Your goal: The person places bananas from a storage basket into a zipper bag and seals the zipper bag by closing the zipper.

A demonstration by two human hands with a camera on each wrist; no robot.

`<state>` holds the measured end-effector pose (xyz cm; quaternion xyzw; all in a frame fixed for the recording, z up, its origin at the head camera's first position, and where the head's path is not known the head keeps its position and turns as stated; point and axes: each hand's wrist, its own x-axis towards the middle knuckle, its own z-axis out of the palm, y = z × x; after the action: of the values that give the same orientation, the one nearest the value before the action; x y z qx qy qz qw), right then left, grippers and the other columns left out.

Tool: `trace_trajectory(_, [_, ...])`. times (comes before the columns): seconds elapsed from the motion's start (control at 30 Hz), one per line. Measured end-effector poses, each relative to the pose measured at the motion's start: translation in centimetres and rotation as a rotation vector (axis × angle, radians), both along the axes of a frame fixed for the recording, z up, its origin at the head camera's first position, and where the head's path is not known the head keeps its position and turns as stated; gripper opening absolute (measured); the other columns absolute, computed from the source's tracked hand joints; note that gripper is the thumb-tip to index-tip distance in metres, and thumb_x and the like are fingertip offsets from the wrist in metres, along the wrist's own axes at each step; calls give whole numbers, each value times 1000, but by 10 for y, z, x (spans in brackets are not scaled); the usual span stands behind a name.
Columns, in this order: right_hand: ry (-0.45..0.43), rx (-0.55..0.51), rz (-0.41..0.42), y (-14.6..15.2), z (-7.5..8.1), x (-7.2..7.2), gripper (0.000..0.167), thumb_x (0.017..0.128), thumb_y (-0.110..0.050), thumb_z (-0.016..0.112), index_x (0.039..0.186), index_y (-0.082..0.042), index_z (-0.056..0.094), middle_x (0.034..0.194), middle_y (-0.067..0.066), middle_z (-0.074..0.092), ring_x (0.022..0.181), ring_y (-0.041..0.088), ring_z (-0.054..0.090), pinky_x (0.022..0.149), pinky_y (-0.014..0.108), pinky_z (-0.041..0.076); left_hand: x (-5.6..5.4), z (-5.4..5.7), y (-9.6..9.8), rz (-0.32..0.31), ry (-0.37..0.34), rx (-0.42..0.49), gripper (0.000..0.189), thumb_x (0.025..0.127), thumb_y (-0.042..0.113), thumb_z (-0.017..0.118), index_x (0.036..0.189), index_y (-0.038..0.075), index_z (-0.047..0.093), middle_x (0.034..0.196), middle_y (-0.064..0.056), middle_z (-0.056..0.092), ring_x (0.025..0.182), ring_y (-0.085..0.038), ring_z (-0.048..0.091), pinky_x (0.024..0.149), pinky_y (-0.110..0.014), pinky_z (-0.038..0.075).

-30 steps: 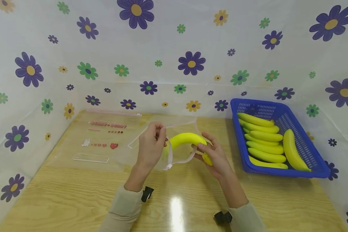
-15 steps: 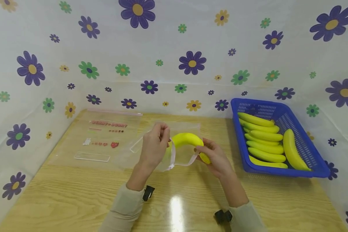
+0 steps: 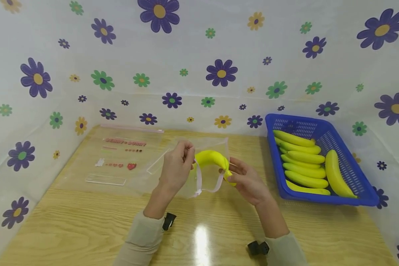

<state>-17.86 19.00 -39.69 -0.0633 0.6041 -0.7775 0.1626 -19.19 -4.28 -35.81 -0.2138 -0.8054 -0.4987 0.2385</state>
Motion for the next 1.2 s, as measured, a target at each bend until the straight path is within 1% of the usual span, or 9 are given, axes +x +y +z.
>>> trace_trajectory(0.17, [23,23,-12,-2,-2,0,57,96,0,53,149,8,32,142,25,44,116,22,56,102,30,45,0,-2,-2,10,1,-18,8,101,4,55,96,0,59,66,-7,61,49,-14,58,42,-17,43])
trace_trajectory(0.27, [27,16,-37,-4,-1,-2,54,99,-3,52,148,8,32,141,24,46,116,21,58,103,35,48,0,-2,-3,11,4,-21,7,100,4,55,96,0,60,66,-6,61,49,-12,57,42,-19,43])
trace_trajectory(0.4, [-3,14,-81,-8,-1,-2,54,102,-7,52,150,5,30,136,21,47,111,20,60,100,42,51,0,-2,-1,-11,15,-35,7,100,4,56,97,-1,60,66,-5,61,49,-11,56,41,-20,42])
trace_trajectory(0.53, [-52,36,-162,-10,-1,-1,54,104,-13,50,150,3,28,130,16,48,105,17,59,92,36,56,1,-4,1,-46,10,-40,9,101,4,55,98,-2,60,67,-7,61,50,-13,57,40,-17,40])
trace_trajectory(0.63, [-68,40,-199,-11,0,-1,53,104,-15,50,149,3,29,126,13,51,101,16,61,87,31,56,1,-4,1,-57,4,-33,8,101,4,54,98,-2,59,68,-8,62,49,-14,57,37,-15,39])
trace_trajectory(0.77, [-49,30,-171,-12,1,-1,58,100,-8,54,150,3,28,123,15,52,100,16,60,89,29,54,0,-4,0,-42,11,-38,8,101,4,54,98,-1,59,68,-9,62,48,-14,56,36,-14,38])
trace_trajectory(0.93, [-32,39,-144,-13,-2,-1,67,92,5,57,151,6,26,129,23,46,102,18,57,90,27,53,-1,-5,-1,-30,31,-58,8,101,4,54,98,-1,59,67,-7,61,50,-13,58,41,-16,39])
trace_trajectory(1.07, [-11,48,-158,-12,-4,-1,63,92,6,55,149,9,28,130,25,45,104,20,58,90,27,53,-1,-5,-2,-29,29,-50,8,101,4,54,99,-1,59,68,-7,62,51,-14,58,42,-17,40])
trace_trajectory(1.2, [17,43,-183,-11,-6,0,56,94,7,54,145,12,33,123,18,51,102,18,59,89,27,53,-1,-3,-2,-13,31,-35,8,101,5,55,99,-2,59,69,-8,62,52,-14,58,41,-18,41])
